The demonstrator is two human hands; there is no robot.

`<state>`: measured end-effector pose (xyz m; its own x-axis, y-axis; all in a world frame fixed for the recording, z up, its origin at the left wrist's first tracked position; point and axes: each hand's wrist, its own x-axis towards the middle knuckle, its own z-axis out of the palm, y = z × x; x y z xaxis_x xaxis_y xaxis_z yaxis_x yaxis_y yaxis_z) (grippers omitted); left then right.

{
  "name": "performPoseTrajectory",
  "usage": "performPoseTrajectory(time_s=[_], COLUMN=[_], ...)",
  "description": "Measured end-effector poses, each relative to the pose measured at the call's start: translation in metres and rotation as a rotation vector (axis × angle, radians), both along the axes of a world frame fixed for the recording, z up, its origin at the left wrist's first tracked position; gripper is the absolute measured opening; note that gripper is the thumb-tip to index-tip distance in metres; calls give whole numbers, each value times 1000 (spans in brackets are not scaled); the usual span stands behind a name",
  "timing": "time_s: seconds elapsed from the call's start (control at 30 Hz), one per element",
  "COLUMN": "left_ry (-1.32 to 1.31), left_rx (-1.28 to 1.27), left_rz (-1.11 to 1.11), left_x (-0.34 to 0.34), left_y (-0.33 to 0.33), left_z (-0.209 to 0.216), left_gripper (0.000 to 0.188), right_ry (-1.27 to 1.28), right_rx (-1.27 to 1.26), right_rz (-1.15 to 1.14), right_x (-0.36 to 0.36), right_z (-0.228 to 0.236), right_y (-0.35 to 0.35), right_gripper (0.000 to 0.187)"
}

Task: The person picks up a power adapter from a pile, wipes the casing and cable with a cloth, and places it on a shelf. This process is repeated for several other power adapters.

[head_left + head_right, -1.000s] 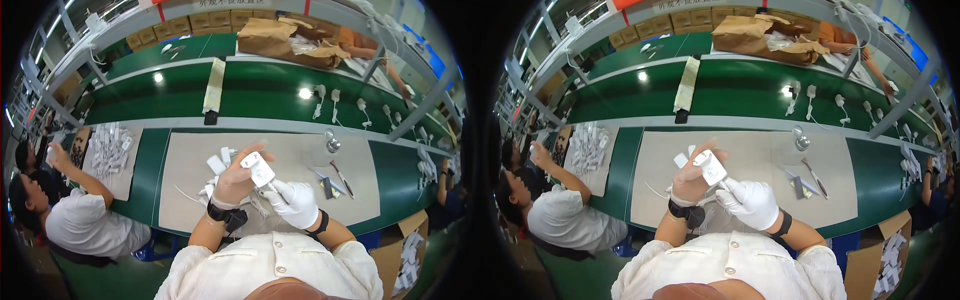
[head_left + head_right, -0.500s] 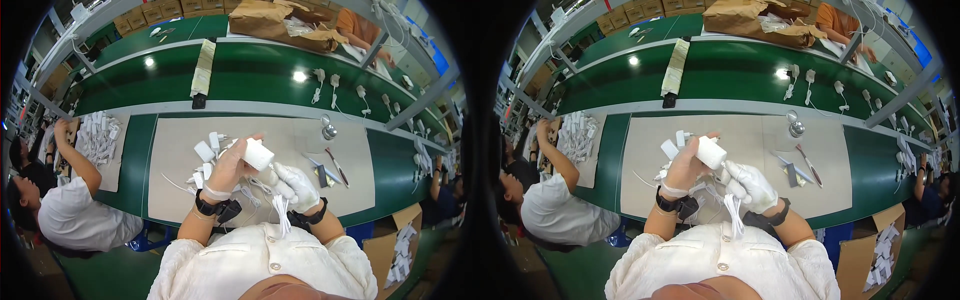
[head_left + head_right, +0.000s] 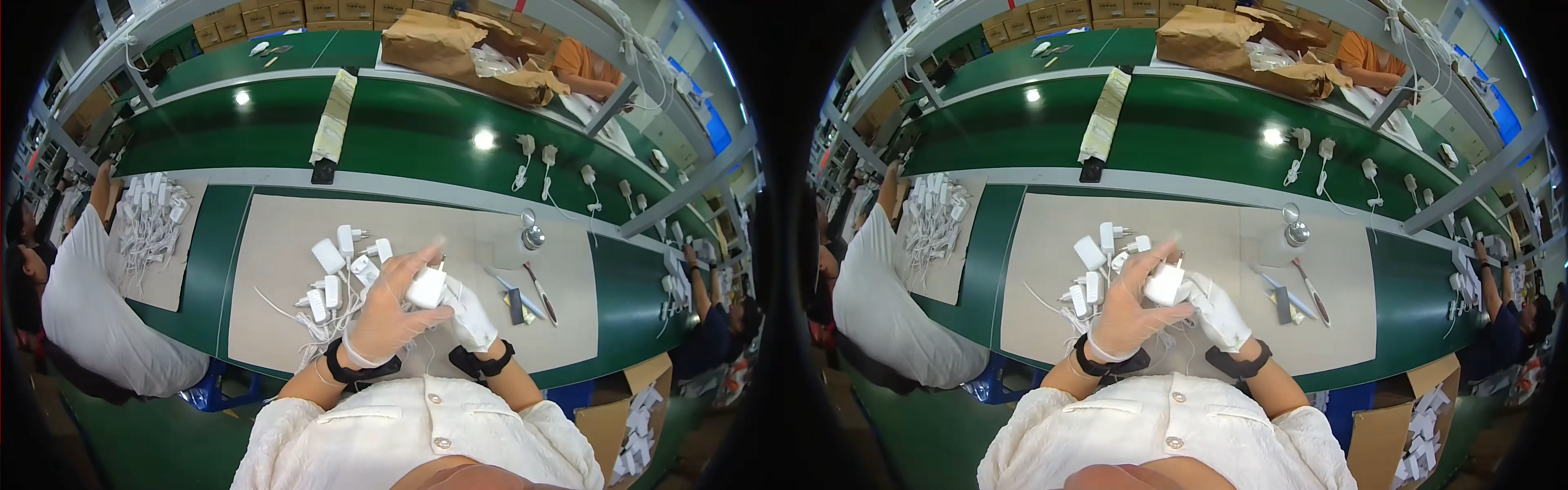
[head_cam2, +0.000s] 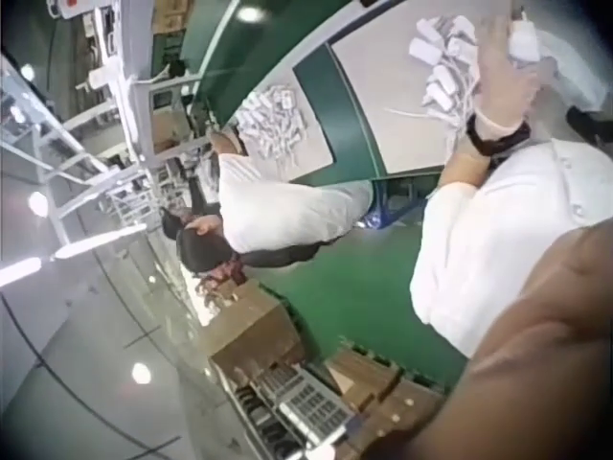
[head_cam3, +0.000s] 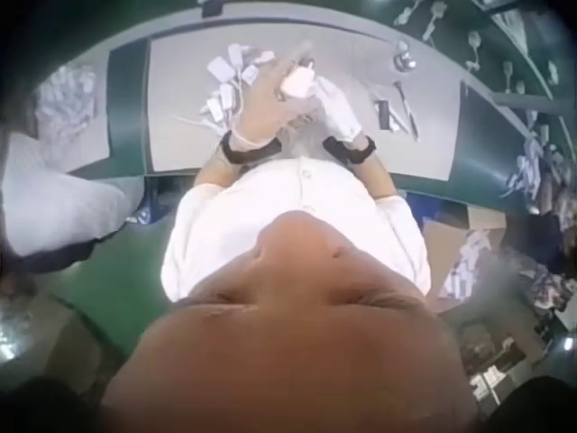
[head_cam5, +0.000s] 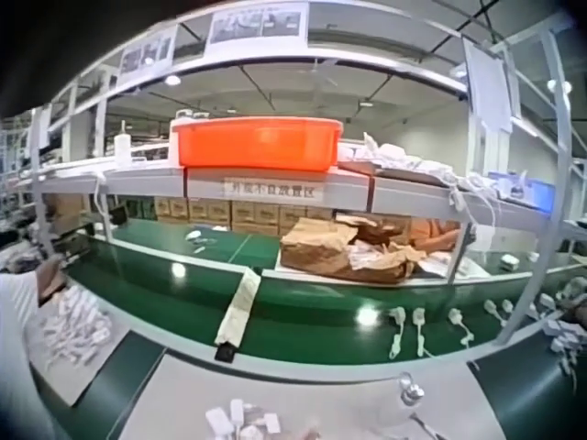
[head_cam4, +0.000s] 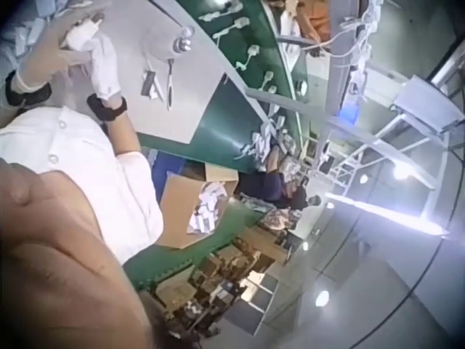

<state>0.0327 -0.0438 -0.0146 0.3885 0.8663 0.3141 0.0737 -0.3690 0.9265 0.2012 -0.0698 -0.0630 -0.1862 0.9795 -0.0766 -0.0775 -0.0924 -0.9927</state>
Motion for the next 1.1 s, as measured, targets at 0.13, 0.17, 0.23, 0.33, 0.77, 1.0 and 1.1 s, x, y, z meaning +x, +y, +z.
performPoseTrajectory(time_s=[0.13,0.17,0.23,0.33,0.77,1.0,1.1], left_ry=[96,93,86,37,977,1237,1301], left_rx=[116,117,32,-83,69,200,143], left_rz=[35,36,44,120,429,351,243], left_x=[0,0,-1,-9,4,12,6], left_y=[1,3,5,20,60,88,91], left_z=[4,4,2,-14,-52,-78,-70], left_gripper=[84,84,77,66,42,50,54], right_ry=[-131,-205,-259,-354,-926,-914,-848], right_rx=[142,217,172,75,95,354,351], right_rz=[-1,-9,8,31,-881,-785,-408], right_x=[-1,-1,-1,-6,78,69,43], right_z=[-22,-26,-18,15,-18,-13,-14], right_y=[-2,-2,-4,-4,243,220,169], right_gripper=[36,35,33,28,33,31,38])
